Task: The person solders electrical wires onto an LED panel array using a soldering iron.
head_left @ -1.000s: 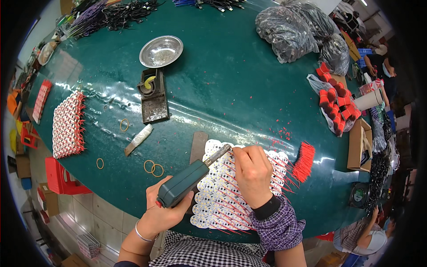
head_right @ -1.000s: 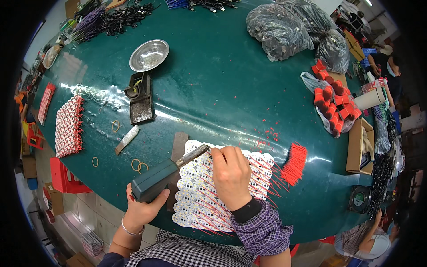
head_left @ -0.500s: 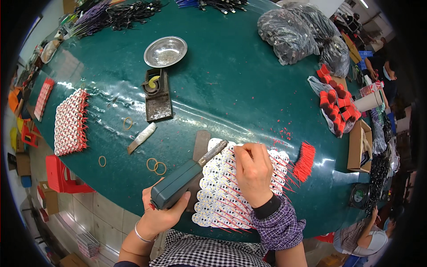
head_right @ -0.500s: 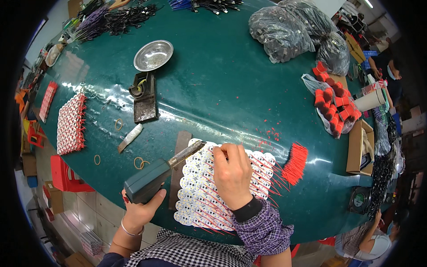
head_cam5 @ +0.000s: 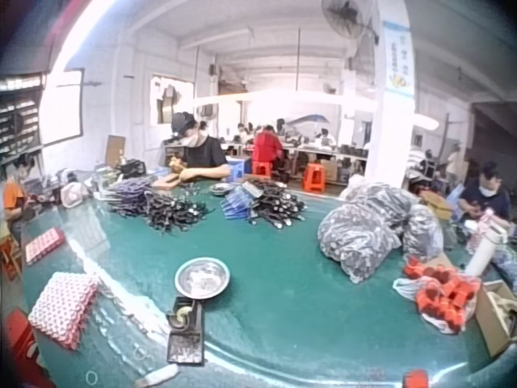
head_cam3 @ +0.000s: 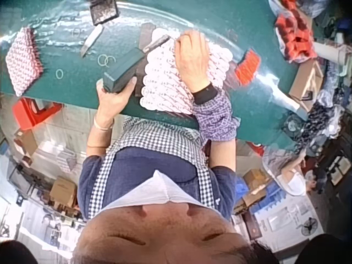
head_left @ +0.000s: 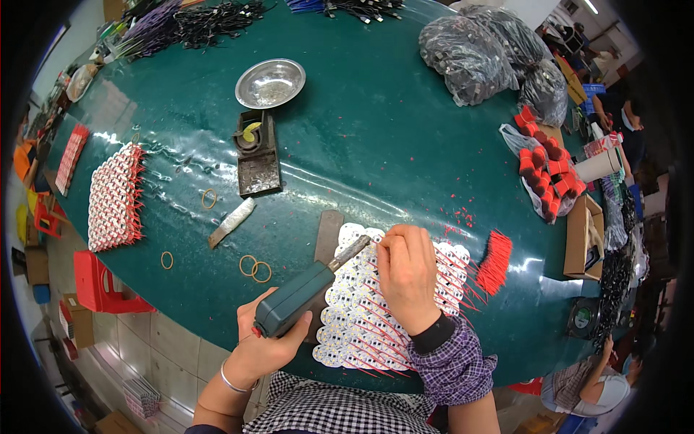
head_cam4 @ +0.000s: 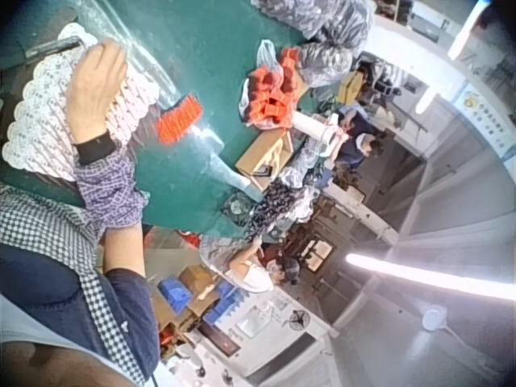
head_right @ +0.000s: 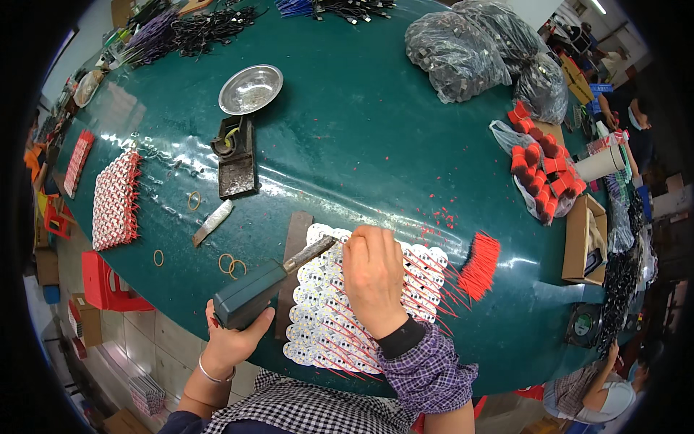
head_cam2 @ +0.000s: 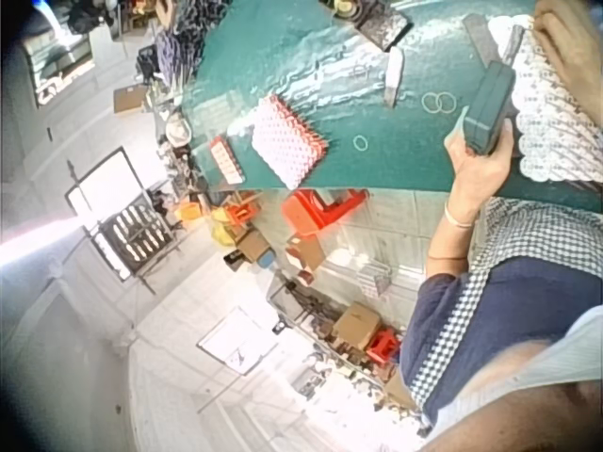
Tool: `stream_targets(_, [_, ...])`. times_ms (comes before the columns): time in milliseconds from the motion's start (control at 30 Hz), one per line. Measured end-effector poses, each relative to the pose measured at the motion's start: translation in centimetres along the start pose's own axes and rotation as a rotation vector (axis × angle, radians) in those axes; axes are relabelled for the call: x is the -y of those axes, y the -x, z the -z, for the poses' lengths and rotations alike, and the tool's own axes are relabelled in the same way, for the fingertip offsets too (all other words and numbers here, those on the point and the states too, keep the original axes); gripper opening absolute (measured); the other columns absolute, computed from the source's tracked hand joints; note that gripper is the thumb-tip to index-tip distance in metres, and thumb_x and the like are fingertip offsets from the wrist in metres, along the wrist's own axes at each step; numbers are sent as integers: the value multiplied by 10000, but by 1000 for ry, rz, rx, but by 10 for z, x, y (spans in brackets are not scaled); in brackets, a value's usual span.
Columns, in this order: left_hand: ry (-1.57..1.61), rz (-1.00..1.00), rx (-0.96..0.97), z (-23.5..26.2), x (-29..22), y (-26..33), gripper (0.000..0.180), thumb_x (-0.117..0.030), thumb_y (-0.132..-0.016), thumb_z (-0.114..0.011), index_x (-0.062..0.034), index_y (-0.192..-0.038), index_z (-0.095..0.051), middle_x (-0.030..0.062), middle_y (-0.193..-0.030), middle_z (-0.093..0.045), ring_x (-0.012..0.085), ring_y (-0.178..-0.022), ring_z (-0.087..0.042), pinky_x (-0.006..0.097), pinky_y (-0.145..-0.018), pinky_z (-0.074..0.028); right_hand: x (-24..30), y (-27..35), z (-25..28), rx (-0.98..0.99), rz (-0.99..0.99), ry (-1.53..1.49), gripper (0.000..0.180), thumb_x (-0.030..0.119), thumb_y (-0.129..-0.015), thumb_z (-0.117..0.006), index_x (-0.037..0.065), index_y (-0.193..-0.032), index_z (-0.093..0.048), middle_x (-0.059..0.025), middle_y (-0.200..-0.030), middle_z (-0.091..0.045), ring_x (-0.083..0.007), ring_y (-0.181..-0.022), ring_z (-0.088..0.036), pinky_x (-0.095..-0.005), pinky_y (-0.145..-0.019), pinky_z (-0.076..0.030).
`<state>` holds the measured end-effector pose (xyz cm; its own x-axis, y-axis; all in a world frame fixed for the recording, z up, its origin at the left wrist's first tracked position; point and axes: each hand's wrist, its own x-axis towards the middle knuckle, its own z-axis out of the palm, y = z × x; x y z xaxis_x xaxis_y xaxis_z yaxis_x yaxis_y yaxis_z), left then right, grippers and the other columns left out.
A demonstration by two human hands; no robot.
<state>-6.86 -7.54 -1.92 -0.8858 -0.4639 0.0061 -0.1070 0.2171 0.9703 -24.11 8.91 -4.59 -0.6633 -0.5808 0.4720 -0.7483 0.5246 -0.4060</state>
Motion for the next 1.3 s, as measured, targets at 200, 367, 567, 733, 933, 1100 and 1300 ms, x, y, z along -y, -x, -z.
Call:
stream_targets(200, [-81,8,32,3,-2,2,116,0,-807,-764,22,-891,-688,58,-773,-666,108,-631,-628,256,-554,-466,1,1,0,7,-2,21,171,-25,-817,-703,33,-925,-583,-101,-1025,-591,-283,-921,-573,-409,-765,-448])
stream_targets(367, [-84,-68,-58,4,-5,7,128,-19,-801,-779,-2,-915,-723,60,-808,-701,126,-648,-654,275,-569,-485,2,0,-3,3,-2,9,167,-22,-817,-702,33,-920,-583,-102,-1020,-592,-282,-920,-573,-409,-767,-449])
stream_targets(567, [-91,-52,-129,10,4,28,216,9,-813,-781,5,-1023,-726,57,-900,-721,120,-655,-640,264,-590,-507,0,1,-1,-14,5,30,128,-15,-836,-682,22,-908,-583,-110,-1004,-590,-293,-916,-573,-414,-765,-457])
stream_targets(733, [159,169,-289,6,1,39,335,77,-813,-758,43,-1136,-676,86,-974,-704,93,-572,-568,230,-489,-451,-3,3,24,-35,5,3,133,-42,-791,-624,4,-897,-560,-133,-995,-573,-311,-906,-577,-413,-751,-486])
stream_targets(933, [243,203,-427,12,-7,44,396,86,-811,-738,56,-1195,-648,113,-1004,-706,100,-572,-574,228,-476,-458,-51,34,96,-109,-159,218,87,-19,-795,-656,40,-847,-621,-109,-926,-605,-312,-883,-609,-413,-752,-514])
stream_targets(1100, [273,214,-419,12,2,46,436,80,-819,-734,50,-1236,-611,131,-1074,-694,98,-566,-567,244,-472,-452,-115,85,132,-75,-320,422,50,45,-816,-719,29,-841,-678,-89,-931,-611,-299,-920,-600,-419,-773,-521])
stream_targets(1300, [255,86,-386,24,30,54,471,59,-827,-711,35,-1271,-558,145,-1107,-657,102,-545,-517,245,-432,-396,-120,98,120,-31,-346,381,76,47,-797,-756,38,-864,-722,-63,-928,-648,-283,-927,-626,-402,-779,-539])
